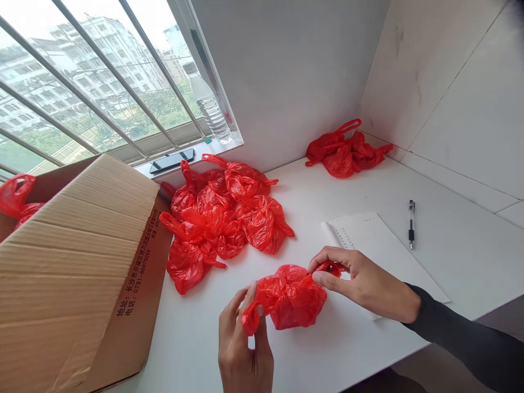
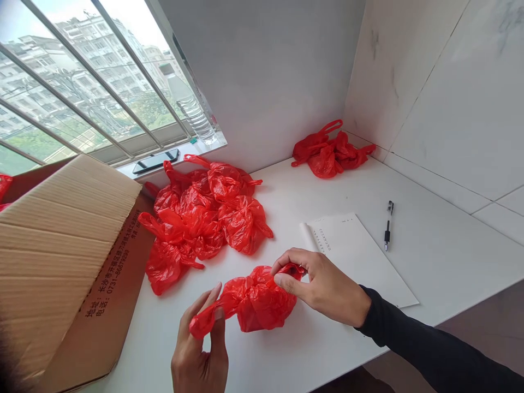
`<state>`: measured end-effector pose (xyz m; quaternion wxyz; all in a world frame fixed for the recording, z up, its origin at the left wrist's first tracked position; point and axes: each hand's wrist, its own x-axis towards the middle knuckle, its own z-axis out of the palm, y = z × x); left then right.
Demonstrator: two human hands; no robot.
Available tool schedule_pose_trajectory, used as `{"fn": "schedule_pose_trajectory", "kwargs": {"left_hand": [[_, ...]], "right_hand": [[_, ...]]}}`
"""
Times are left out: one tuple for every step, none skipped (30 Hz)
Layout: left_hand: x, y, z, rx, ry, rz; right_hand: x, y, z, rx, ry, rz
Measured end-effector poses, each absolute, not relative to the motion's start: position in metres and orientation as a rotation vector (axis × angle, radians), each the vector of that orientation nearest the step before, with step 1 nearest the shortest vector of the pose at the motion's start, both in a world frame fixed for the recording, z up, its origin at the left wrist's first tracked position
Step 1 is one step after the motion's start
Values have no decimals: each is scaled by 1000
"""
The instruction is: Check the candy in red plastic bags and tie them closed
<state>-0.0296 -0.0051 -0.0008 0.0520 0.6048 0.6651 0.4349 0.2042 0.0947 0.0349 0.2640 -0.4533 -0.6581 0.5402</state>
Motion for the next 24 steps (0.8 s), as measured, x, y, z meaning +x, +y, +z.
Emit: {"fn": "schedule_pose_trajectory", "kwargs": {"left_hand": [[-30, -5, 0, 1891, 1930, 1339], [-30, -5, 0, 1918, 1835, 1331], [-30, -6, -1, 1907, 1755, 1306], [-31, -7, -2, 1859, 1704, 1277], [-31, -8, -3, 1785, 1683, 1250], [-31, -9, -4, 1701, 1684, 1230], [-31, -10, -6, 1620, 1702, 1215], [-31, -11, -8, 1557, 1725, 1206], [-31, -11, -9, 1518, 1743, 1190], [-32, -11, -10, 1496, 1751, 1170], [-32, -11, -11, 1487, 1752, 1144], [-32, -10, -11, 1490, 1752, 1115], [-32, -10, -11, 1505, 1754, 1083], [-32, -9, -10, 1530, 1753, 1053], [-33, -8, -10, 1558, 1748, 1024], [-33, -7, -9, 1590, 1739, 1002], [-33, -7, -9, 1621, 1730, 980], [-33, -7, -8, 1651, 1722, 962], [-34, -7, -8, 1673, 1720, 943], [-34, -8, -8, 1693, 1724, 925], [-34, -8, -9, 1709, 1732, 906], [-35, -8, -9, 1721, 1737, 891], [-35, -9, -9, 1728, 1739, 882], [-35, -9, -10, 1730, 1738, 881]], "right_hand": [[204, 95, 35, -1219, -1775, 1449], [204, 95, 35, -1213, -1766, 1438], [204, 94, 35, -1210, -1751, 1432], [203, 94, 34, -1207, -1735, 1429], [202, 94, 33, -1208, -1719, 1427], [201, 94, 32, -1209, -1709, 1426], [200, 94, 31, -1209, -1705, 1428], [198, 93, 30, -1206, -1705, 1433], [197, 93, 28, -1198, -1703, 1441], [196, 92, 27, -1187, -1696, 1451], [195, 91, 25, -1175, -1686, 1464], [194, 91, 24, -1163, -1672, 1475], [193, 90, 23, -1156, -1662, 1480], [193, 90, 22, -1153, -1659, 1481], [192, 89, 22, -1154, -1660, 1481], [192, 89, 22, -1156, -1667, 1482], [192, 88, 21, -1158, -1676, 1485], [191, 88, 21, -1159, -1685, 1490], [191, 88, 20, -1159, -1695, 1497], [190, 87, 20, -1158, -1702, 1504], [189, 87, 19, -1159, -1707, 1506], [189, 86, 19, -1165, -1709, 1501], [188, 84, 19, -1176, -1709, 1490], [187, 83, 19, -1191, -1710, 1476]]}}
